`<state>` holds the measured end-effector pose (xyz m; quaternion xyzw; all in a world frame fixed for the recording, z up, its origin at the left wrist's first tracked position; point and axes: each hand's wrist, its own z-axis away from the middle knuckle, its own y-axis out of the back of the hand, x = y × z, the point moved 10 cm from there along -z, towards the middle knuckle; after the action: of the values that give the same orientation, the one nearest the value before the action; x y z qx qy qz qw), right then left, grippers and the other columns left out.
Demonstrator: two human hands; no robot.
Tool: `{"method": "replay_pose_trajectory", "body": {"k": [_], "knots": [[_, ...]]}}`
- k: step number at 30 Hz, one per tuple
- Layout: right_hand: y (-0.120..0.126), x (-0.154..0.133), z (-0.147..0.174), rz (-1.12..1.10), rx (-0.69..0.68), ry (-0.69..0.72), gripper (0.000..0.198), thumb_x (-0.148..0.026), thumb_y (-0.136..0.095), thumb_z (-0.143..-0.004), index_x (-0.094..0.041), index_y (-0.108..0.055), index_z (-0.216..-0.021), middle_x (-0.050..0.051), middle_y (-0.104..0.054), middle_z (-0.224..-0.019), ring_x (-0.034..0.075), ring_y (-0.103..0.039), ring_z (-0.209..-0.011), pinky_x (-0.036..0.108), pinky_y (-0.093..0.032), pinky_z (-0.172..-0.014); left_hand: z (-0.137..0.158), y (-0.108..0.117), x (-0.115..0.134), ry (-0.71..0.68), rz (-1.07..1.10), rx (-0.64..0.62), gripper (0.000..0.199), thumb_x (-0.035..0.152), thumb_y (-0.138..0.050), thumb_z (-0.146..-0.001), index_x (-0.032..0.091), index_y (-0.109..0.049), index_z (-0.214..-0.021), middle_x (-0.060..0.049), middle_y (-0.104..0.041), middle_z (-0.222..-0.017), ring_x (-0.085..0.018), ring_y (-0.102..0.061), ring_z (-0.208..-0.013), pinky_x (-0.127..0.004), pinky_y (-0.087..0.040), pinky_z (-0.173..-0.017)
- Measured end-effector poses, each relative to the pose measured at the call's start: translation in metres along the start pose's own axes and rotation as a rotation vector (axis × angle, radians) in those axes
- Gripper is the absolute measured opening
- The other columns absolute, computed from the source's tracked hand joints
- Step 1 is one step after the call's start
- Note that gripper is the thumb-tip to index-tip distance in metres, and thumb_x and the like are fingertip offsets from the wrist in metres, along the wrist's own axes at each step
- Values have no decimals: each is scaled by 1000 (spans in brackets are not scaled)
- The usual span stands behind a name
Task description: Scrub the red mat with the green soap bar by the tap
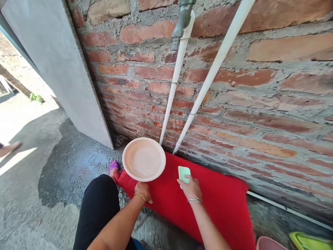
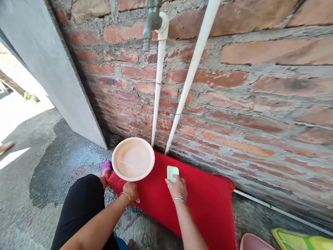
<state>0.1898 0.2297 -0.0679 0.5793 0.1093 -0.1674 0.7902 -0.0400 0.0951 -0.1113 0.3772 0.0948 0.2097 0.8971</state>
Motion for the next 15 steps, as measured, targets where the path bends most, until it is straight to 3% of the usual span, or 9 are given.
{"method": "replay_pose_trajectory", "body": {"k": [2,4,7,10,15], "knots": [[-22,-51,7,29,-61,110,40,-44,-55,-75,-26,-57,-111,5,-53,-98,20,-59,-89,29,-44,-73,-3,-2,0,7,-18,-6,74,36,-85,-42,16,-63,-110,-15,-66,-113,-28,-61,-106,-35,-51,-90],[-36,-78,12,60,-102,178,37,-41,-56,-75,-26,-58,-109,5,-52,-97,20,-58,-90,28,-44,-73,-7,-3,0,7,-13,-9,76,34,-86,-40,17,-63,-110,-15,-66,-112,-28,-61,-105,-36,-51,-90],[-37,-70,9,100,-97,208,36,-39,-56,-75,-26,-58,-108,4,-52,-97,20,-58,-88,29,-43,-75,-10,-4,-1,6,-4,-17,78,32,-87,-38,17,-63,-110,-15,-65,-115,-29,-60,-107,-38,-51,-90],[-10,-5,-5,121,-18,111,39,-42,-54,-76,-26,-57,-112,4,-53,-94,20,-59,-86,31,-44,-77,-7,-4,-5,13,6,-22,74,35,-86,-40,18,-64,-109,-14,-65,-115,-28,-60,-108,-37,-51,-91],[67,162,-4,81,131,-224,39,-44,-57,-74,-21,-59,-106,11,-60,-88,27,-60,-91,37,-45,-75,1,-1,-5,-32,40,16,68,35,-84,-44,14,-65,-106,-18,-65,-114,-29,-60,-107,-35,-52,-89]]}}
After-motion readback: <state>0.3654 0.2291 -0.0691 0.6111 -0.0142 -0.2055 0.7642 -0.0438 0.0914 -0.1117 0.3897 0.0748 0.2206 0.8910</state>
